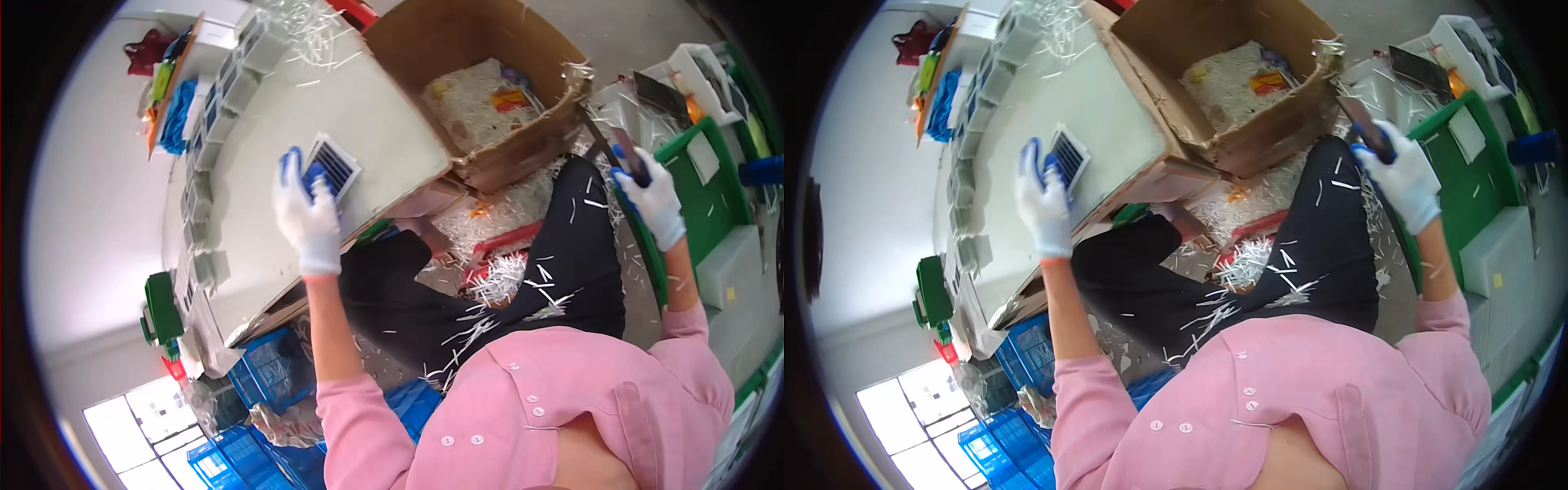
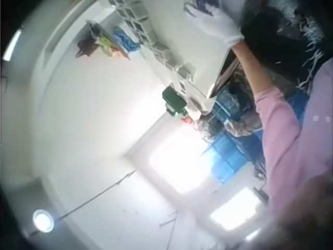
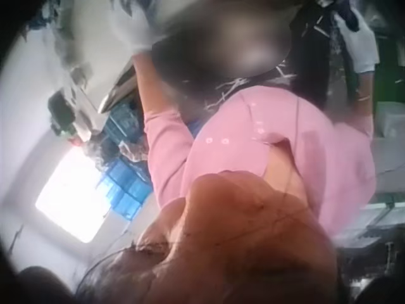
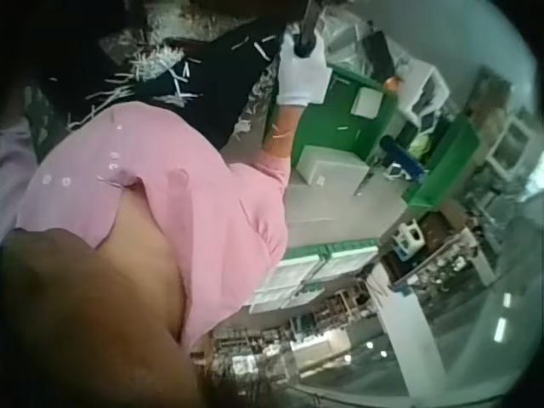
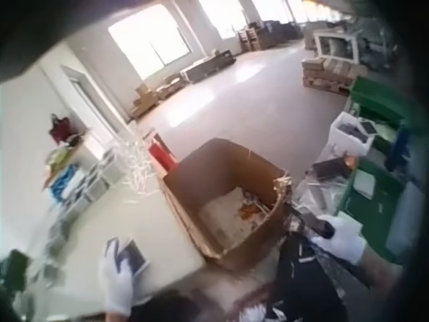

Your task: Trimming the excess edges of small solar panel components using a utility knife at a workbench.

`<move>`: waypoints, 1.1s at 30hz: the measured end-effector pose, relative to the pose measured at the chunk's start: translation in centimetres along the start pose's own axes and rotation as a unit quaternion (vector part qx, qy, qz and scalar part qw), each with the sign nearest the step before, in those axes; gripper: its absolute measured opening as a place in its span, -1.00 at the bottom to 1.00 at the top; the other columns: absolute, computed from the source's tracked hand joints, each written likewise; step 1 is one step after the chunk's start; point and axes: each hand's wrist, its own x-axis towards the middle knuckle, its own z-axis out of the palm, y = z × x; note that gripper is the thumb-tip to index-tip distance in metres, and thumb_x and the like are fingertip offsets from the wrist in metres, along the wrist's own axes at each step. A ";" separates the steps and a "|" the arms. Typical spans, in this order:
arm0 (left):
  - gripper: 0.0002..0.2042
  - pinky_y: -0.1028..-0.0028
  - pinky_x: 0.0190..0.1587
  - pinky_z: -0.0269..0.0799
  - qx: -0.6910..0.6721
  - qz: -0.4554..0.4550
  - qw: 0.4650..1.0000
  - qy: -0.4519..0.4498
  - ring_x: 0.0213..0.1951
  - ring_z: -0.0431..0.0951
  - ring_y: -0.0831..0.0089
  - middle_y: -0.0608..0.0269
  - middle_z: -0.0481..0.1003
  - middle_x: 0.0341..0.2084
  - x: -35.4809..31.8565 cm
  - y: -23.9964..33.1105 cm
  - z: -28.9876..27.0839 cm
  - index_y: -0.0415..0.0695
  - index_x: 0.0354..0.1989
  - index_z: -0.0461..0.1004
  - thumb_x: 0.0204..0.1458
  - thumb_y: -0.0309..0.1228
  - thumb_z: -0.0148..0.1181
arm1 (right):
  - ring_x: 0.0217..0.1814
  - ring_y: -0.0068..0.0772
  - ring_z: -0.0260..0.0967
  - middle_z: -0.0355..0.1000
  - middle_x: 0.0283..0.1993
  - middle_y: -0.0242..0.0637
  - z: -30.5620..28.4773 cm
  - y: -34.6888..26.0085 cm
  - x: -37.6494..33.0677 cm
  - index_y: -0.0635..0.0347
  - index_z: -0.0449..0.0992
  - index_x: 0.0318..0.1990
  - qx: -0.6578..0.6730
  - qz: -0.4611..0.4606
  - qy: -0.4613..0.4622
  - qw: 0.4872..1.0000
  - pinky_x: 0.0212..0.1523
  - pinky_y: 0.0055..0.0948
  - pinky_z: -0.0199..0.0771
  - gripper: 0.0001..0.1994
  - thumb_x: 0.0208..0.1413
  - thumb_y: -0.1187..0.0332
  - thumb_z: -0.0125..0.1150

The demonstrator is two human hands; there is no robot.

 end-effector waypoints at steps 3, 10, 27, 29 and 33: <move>-0.64 0.15 0.18 0.33 0.109 0.094 0.989 -0.020 0.10 0.45 -0.03 -0.04 0.48 0.04 2.1 1.8 1.0 -0.18 0.07 0.50 0.07 -0.40 0.18 | -0.37 -0.71 0.38 0.49 -0.35 -0.45 7.7 -3.5 0.7 0.27 0.54 -0.06 0.113 -0.107 0.001 0.988 -0.34 -0.61 0.41 -0.71 0.08 0.37 0.35; -0.66 0.13 0.17 0.34 0.018 0.122 0.990 -0.063 0.11 0.41 0.00 0.04 0.47 0.03 0.5 11.3 4.4 -0.15 0.00 0.51 -0.01 -0.51 0.19 | -0.56 -0.69 0.33 0.42 -0.49 -0.45 16.1 -8.0 5.5 0.26 0.50 -0.20 0.409 -0.056 -0.150 0.899 -0.55 -0.62 0.36 -0.82 0.15 0.37 0.35; -0.57 0.21 0.22 0.34 0.068 0.167 0.970 -0.162 0.13 0.46 -0.04 -0.07 0.46 0.10 4.0 -0.8 -4.8 -0.23 0.08 0.48 0.00 -0.38 0.29 | -0.68 -0.69 0.19 0.33 -0.60 -0.47 14.7 -4.5 3.1 0.27 0.48 -0.27 0.439 0.078 -0.131 0.886 -0.63 -0.58 0.28 -0.85 0.18 0.39 0.30; -0.62 0.17 0.21 0.36 0.073 0.166 0.976 -0.120 0.05 0.50 -0.11 -0.08 0.49 0.05 4.0 0.6 -4.8 -0.21 0.00 0.53 -0.04 -0.41 0.29 | -0.64 -0.68 0.23 0.35 -0.57 -0.45 15.0 -4.9 3.3 0.28 0.48 -0.24 0.443 0.057 -0.136 0.885 -0.60 -0.56 0.32 -0.85 0.19 0.39 0.29; -0.65 0.07 0.19 0.36 0.119 0.282 0.952 -0.005 0.03 0.52 -0.01 0.00 0.51 -0.01 0.8 8.8 -1.4 -0.13 -0.09 0.58 -0.14 -0.46 0.30 | -0.61 -0.69 0.24 0.36 -0.52 -0.44 16.7 -6.8 3.7 0.24 0.46 -0.24 0.492 0.055 -0.135 0.859 -0.62 -0.59 0.27 -0.84 0.17 0.41 0.33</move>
